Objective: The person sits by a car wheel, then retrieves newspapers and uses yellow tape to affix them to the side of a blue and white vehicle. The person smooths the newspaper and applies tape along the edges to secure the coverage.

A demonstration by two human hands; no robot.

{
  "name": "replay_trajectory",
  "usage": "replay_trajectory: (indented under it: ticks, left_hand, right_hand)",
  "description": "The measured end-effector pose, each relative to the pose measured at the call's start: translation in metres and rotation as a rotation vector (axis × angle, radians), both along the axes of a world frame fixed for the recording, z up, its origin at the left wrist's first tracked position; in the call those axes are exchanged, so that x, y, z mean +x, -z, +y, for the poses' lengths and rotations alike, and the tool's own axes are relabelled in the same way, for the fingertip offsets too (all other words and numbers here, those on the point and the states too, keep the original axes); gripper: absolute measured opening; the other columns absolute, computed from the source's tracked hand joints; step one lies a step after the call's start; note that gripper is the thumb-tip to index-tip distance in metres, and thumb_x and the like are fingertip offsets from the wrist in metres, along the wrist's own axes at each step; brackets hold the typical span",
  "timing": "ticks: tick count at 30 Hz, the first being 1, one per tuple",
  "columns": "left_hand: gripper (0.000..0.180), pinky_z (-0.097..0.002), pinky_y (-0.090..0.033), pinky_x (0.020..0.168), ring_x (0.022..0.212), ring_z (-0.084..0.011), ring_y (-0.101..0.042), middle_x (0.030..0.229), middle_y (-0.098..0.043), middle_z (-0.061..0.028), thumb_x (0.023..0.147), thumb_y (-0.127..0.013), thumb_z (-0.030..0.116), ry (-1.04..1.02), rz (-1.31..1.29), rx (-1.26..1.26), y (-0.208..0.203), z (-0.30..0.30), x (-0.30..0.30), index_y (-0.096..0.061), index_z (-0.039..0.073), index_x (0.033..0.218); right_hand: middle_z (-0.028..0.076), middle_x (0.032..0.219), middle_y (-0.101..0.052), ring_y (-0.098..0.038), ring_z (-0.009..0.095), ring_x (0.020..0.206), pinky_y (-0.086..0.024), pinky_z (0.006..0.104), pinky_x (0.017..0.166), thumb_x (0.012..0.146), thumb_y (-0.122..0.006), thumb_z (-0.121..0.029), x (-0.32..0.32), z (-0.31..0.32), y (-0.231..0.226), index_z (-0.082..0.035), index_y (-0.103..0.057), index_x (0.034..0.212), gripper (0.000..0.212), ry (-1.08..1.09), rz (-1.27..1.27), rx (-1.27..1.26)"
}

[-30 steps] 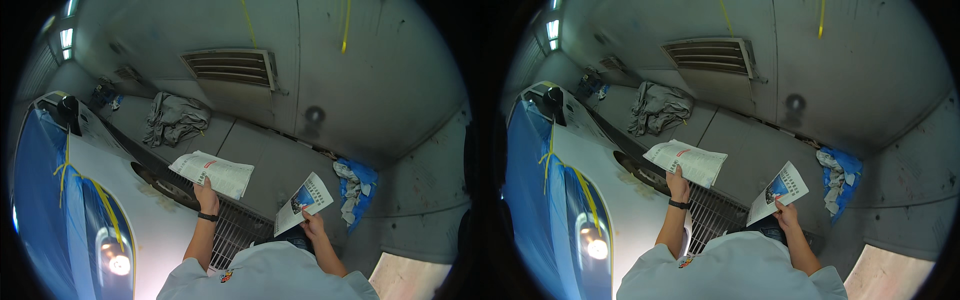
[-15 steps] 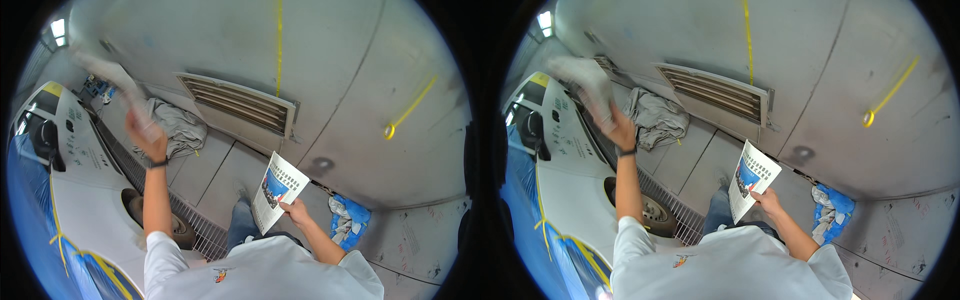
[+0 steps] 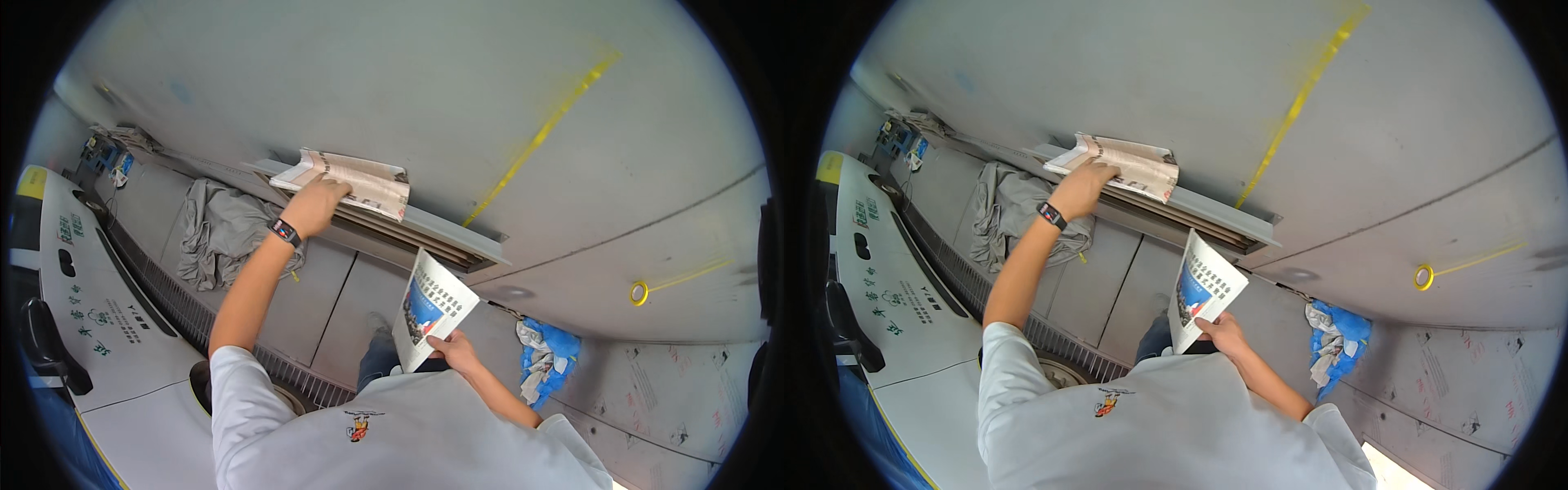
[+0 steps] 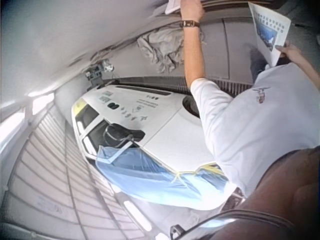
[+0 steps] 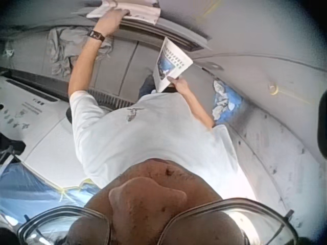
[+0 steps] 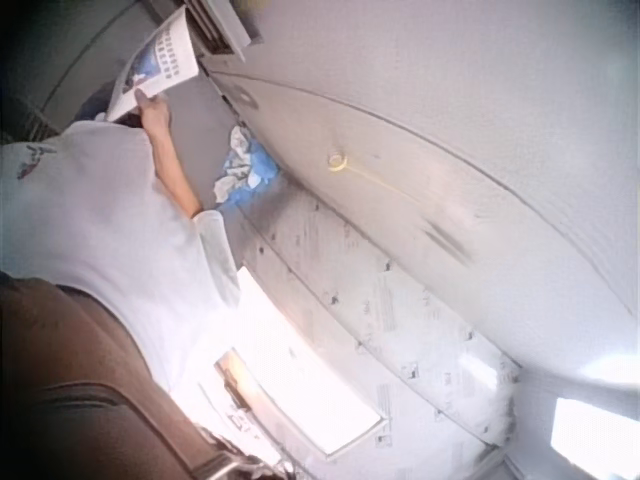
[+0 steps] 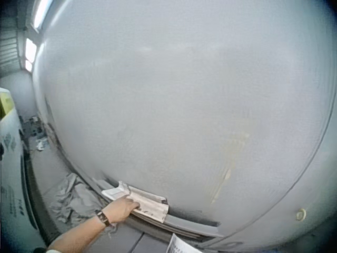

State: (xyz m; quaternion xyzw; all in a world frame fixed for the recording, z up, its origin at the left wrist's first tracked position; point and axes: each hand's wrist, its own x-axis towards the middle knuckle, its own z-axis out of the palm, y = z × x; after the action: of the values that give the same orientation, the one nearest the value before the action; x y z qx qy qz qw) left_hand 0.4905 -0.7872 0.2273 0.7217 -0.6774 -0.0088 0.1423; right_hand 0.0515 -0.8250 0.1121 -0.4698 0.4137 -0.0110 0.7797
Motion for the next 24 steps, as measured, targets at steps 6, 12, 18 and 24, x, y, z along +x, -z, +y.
replay_trajectory:
  ticks: [6, 12, 18, 24]
  left_hand:
    - [0.067, -0.0513, -0.033, 0.120, 0.141, -0.0431, -0.043, 0.153, -0.045, -0.0210, 0.080, -0.063, -0.002, -0.289, 0.256, -0.300, 0.006, 0.061, -0.084, -0.047, -0.001, 0.145]
    - [0.081, -0.0455, -0.037, 0.118, 0.141, -0.0342, -0.047, 0.151, -0.046, -0.0250, 0.088, -0.078, 0.013, -0.779, 0.841, -0.428, 0.038, 0.138, -0.270, -0.033, -0.004, 0.153]
    - [0.086, -0.0347, -0.052, 0.104, 0.127, -0.0261, -0.062, 0.147, -0.052, -0.0211, 0.090, -0.071, -0.005, -1.162, 1.222, -0.754, 0.060, 0.162, -0.454, -0.019, -0.003, 0.160]
    - [0.090, -0.0365, -0.053, 0.104, 0.127, -0.0263, -0.062, 0.140, -0.058, -0.0204, 0.087, -0.075, -0.002, -1.449, 1.020, -0.934, 0.055, 0.156, -0.572, -0.020, 0.000, 0.159]
  right_hand:
    - [0.009, 0.107, -0.075, -0.072, 0.015, 0.087, -0.060, 0.0284, 0.075, 0.094, -0.073, -0.011, 0.070, -0.005, -0.023, 0.001, -0.068, 0.120, 0.029, -0.262, -0.082, 0.007]
    - [0.009, 0.115, -0.075, -0.071, 0.017, 0.103, -0.056, 0.0329, 0.093, 0.087, -0.078, 0.000, 0.106, -0.017, -0.045, 0.001, -0.069, 0.123, 0.037, -0.440, -0.372, 0.057]
    - [0.010, 0.107, -0.076, -0.069, 0.012, 0.093, -0.055, 0.0286, 0.082, 0.091, -0.077, -0.012, 0.055, 0.025, -0.043, 0.001, -0.073, 0.114, 0.027, -0.919, -0.520, -0.143]
    - [0.012, 0.103, -0.073, -0.064, 0.009, 0.087, -0.052, 0.0289, 0.075, 0.099, -0.067, -0.015, -0.021, 0.056, -0.048, 0.003, -0.072, 0.106, 0.020, -1.176, -0.686, -0.211]
